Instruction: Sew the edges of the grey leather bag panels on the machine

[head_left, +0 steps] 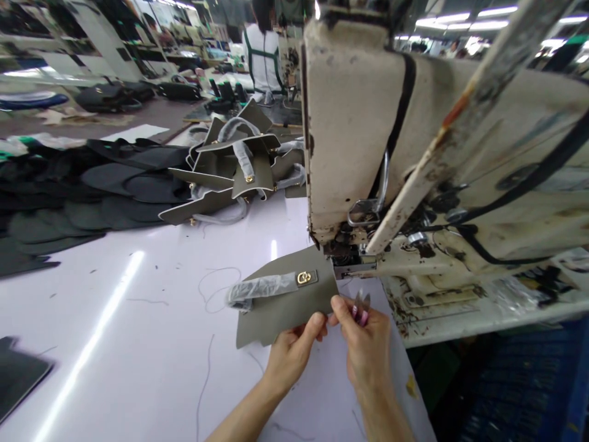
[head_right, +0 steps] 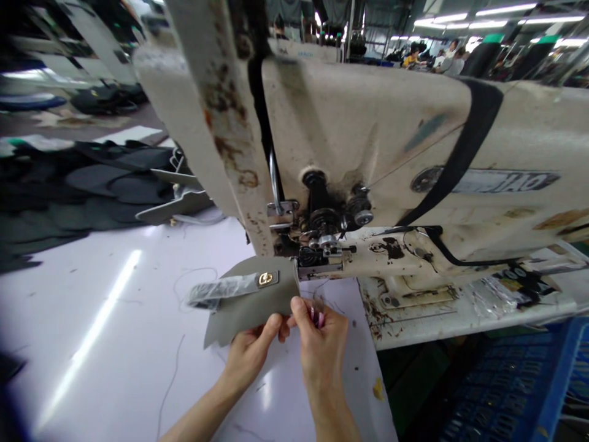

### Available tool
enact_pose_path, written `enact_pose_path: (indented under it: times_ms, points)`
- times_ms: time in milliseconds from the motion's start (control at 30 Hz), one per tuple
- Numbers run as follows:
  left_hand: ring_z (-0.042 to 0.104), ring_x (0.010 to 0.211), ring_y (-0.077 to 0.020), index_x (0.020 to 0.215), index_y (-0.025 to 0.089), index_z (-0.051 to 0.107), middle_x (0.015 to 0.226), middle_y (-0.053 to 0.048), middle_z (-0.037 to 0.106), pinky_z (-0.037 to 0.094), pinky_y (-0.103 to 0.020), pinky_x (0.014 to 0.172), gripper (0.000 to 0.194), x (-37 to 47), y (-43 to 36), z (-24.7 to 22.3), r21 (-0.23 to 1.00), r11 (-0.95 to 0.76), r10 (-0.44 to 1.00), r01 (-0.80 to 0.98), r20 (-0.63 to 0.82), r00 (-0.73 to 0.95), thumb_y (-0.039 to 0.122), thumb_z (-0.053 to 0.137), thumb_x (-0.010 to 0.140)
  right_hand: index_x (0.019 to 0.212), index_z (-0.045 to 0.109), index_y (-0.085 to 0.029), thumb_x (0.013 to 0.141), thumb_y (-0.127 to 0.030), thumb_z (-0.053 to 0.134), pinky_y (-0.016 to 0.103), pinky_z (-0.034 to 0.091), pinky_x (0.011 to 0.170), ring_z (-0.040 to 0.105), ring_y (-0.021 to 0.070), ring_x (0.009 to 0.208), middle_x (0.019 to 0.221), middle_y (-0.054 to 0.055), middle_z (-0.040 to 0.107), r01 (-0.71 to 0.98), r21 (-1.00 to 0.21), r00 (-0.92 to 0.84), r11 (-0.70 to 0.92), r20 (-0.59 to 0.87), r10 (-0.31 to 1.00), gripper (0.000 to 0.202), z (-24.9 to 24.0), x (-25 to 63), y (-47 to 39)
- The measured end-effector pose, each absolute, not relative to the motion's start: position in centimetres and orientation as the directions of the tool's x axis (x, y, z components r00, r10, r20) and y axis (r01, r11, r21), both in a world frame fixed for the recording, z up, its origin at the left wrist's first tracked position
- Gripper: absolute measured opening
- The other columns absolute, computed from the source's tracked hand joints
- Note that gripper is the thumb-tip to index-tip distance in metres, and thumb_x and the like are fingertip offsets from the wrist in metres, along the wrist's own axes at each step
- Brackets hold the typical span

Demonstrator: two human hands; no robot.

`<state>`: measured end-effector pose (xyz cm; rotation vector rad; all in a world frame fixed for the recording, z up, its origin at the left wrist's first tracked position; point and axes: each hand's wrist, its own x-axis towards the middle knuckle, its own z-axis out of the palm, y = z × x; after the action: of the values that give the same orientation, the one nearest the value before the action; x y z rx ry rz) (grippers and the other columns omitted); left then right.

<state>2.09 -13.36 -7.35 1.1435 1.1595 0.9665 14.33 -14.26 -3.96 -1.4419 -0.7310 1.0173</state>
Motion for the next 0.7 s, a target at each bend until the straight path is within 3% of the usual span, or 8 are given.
enact_pose_path:
  times_ms: [133,267,500,700]
  points:
    - [0.054,0.062,-0.0129,0.065,0.015,0.06,0.063,-0.003,0.058,0.044,-0.024,0.064,0.044,3.4,-13.4,-7.5,0.995,0.095,0.993,-0.002,-0.095,0.066,0.05,0.055,0.091,0.052,0.064,-0.015,0.081,-0.041,0.075,0.023,0.023,0.046,0.024,0.0047,0.043,0.045,-0.007,0.036,-0.266,-0.956,0.353,-0.124,-0.216,0.91,0.041,-3.1,14.5,-14.0]
    - [0.046,0.054,-0.0102,0.058,0.015,0.055,0.055,0.0,0.05,0.036,-0.023,0.054,0.047,4.1,-13.8,-7.3,0.987,0.161,0.985,-0.005,-0.161,-0.055,0.052,0.06,0.087,0.051,0.064,-0.014,0.078,-0.041,0.078,0.023,0.016,0.045,0.018,0.0039,0.045,0.045,-0.007,0.032,-0.36,-0.914,0.324,-0.186,-0.31,0.894,0.041,-3.1,14.9,-14.1]
    - [0.041,0.051,-0.0091,0.057,0.015,0.054,0.053,0.001,0.047,0.031,-0.024,0.05,0.048,4.5,-14.2,-7.3,0.954,0.256,0.955,-0.157,-0.275,-0.112,0.053,0.067,0.082,0.072,0.073,-0.013,0.085,-0.043,0.071,0.025,0.012,0.048,0.023,0.0038,0.046,0.06,0.0,0.058,-0.451,-0.867,0.264,-0.213,-0.357,0.896,0.033,-3.4,15.5,-14.8]
    - [0.042,0.054,-0.0095,0.059,0.015,0.053,0.054,0.001,0.047,0.035,-0.024,0.055,0.044,4.4,-14.2,-6.8,0.941,0.254,0.961,-0.221,-0.271,-0.05,0.049,0.066,0.085,0.081,0.076,-0.014,0.083,-0.037,0.069,0.026,0.014,0.049,0.026,0.0044,0.047,0.067,0.002,0.063,-0.5,-0.838,0.227,-0.221,-0.373,0.9,0.024,-2.8,15.8,-15.1]
